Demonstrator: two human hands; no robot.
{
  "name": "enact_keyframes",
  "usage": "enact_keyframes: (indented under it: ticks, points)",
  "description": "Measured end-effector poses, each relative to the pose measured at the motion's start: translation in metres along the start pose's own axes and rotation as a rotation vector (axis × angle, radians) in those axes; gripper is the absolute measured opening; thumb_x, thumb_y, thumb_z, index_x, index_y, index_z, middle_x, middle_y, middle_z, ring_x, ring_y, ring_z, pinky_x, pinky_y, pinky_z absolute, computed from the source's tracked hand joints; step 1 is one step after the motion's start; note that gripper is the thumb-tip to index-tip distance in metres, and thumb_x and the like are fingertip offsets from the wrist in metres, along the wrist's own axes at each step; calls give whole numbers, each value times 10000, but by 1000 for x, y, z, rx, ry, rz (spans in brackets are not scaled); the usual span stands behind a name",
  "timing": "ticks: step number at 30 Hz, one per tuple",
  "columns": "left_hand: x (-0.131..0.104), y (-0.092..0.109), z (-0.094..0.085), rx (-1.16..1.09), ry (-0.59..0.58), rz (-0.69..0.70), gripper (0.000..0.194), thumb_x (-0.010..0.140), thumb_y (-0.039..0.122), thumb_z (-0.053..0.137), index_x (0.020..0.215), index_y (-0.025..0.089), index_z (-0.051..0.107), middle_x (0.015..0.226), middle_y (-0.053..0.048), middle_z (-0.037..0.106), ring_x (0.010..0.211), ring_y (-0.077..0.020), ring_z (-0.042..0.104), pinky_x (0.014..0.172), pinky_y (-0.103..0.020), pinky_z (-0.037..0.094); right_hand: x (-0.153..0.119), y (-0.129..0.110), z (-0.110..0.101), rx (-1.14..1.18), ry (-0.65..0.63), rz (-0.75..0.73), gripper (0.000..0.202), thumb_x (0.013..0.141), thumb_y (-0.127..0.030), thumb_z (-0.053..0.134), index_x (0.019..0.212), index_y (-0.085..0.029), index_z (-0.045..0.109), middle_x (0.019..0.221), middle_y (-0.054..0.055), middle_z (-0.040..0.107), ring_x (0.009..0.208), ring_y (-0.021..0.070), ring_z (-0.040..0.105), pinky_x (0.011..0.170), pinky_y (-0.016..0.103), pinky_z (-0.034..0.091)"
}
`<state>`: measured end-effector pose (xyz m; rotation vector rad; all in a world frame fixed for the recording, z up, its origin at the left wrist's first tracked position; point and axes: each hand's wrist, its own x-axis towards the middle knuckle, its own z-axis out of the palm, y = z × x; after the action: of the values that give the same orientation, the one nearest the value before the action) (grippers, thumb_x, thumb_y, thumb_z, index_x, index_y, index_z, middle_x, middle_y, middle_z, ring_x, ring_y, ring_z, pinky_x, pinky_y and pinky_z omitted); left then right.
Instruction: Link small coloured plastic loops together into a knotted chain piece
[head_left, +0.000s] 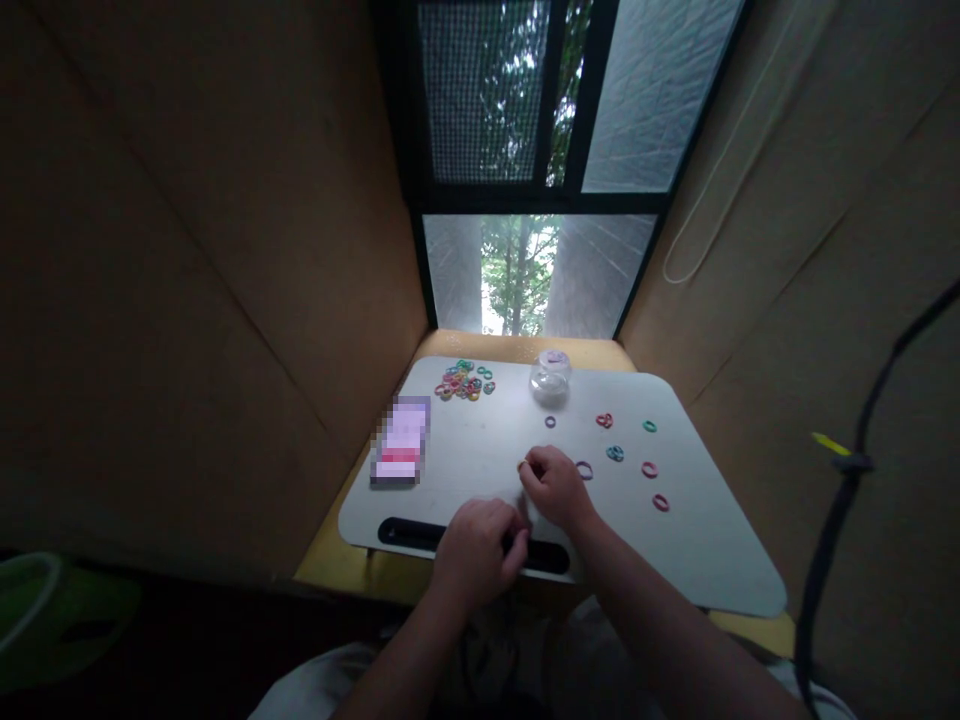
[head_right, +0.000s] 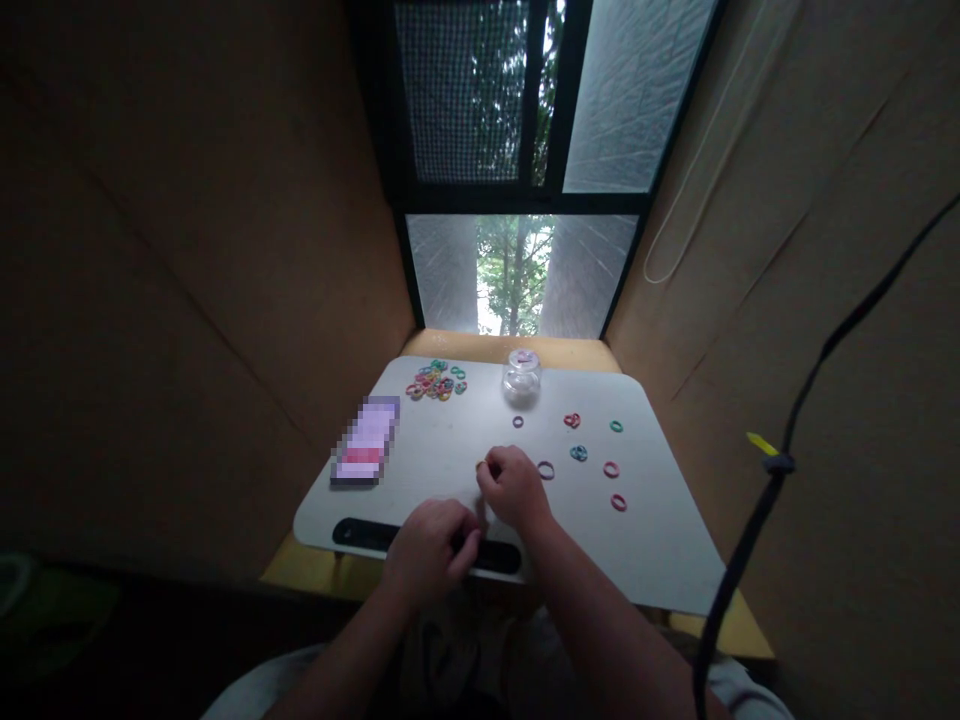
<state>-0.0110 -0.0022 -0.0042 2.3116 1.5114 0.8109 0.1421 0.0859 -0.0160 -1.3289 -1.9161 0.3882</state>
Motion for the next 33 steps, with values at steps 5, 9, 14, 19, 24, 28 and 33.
enact_keyframes:
  ticks: [5,9,14,19,24,28,33]
  points:
    - [-2,1,1,13,25,-11,50,813,196,574,765,214,573,763,-5,617,757,-181,528,711,-319,360,-1,0,1,-28,11,-7,225,805,-237,513,587,-203,471,607,-20,490,631,137,460,615,256,323]
    - [-2,1,2,15,34,-31,47,803,196,570,761,214,578,762,-9,618,766,-184,536,716,-317,368,-1,1,2,-43,17,-10,222,811,-248,505,595,-199,486,608,-23,492,629,136,464,617,256,320]
    - [-3,2,1,11,41,-43,52,800,192,557,762,215,585,766,-11,625,761,-182,544,713,-310,372,-2,0,4,-60,33,-6,222,815,-250,499,599,-198,490,622,-18,502,636,139,471,618,255,320]
    - [-5,3,1,31,45,-62,58,797,200,555,752,213,590,758,-19,632,756,-188,548,693,-312,361,-2,-1,3,-81,35,-15,224,819,-249,500,601,-197,493,621,-16,500,640,141,479,624,257,323]
    - [-5,4,1,29,49,-70,64,807,212,554,758,212,597,766,-22,638,770,-192,555,699,-312,365,-3,-1,3,-78,43,-17,224,818,-244,503,599,-196,505,618,-16,507,644,141,484,631,253,330]
    - [-5,4,1,28,44,-78,66,808,211,552,764,209,601,774,-29,639,779,-194,559,707,-310,373,-3,-1,3,-87,33,-11,223,822,-245,503,605,-196,502,625,-13,510,650,143,486,635,257,330]
    - [-5,4,1,29,44,-77,63,808,212,552,776,211,606,779,-28,637,787,-195,560,717,-310,377,-3,-2,3,-88,33,-10,228,825,-248,496,604,-196,503,626,-9,516,645,145,483,627,260,326]
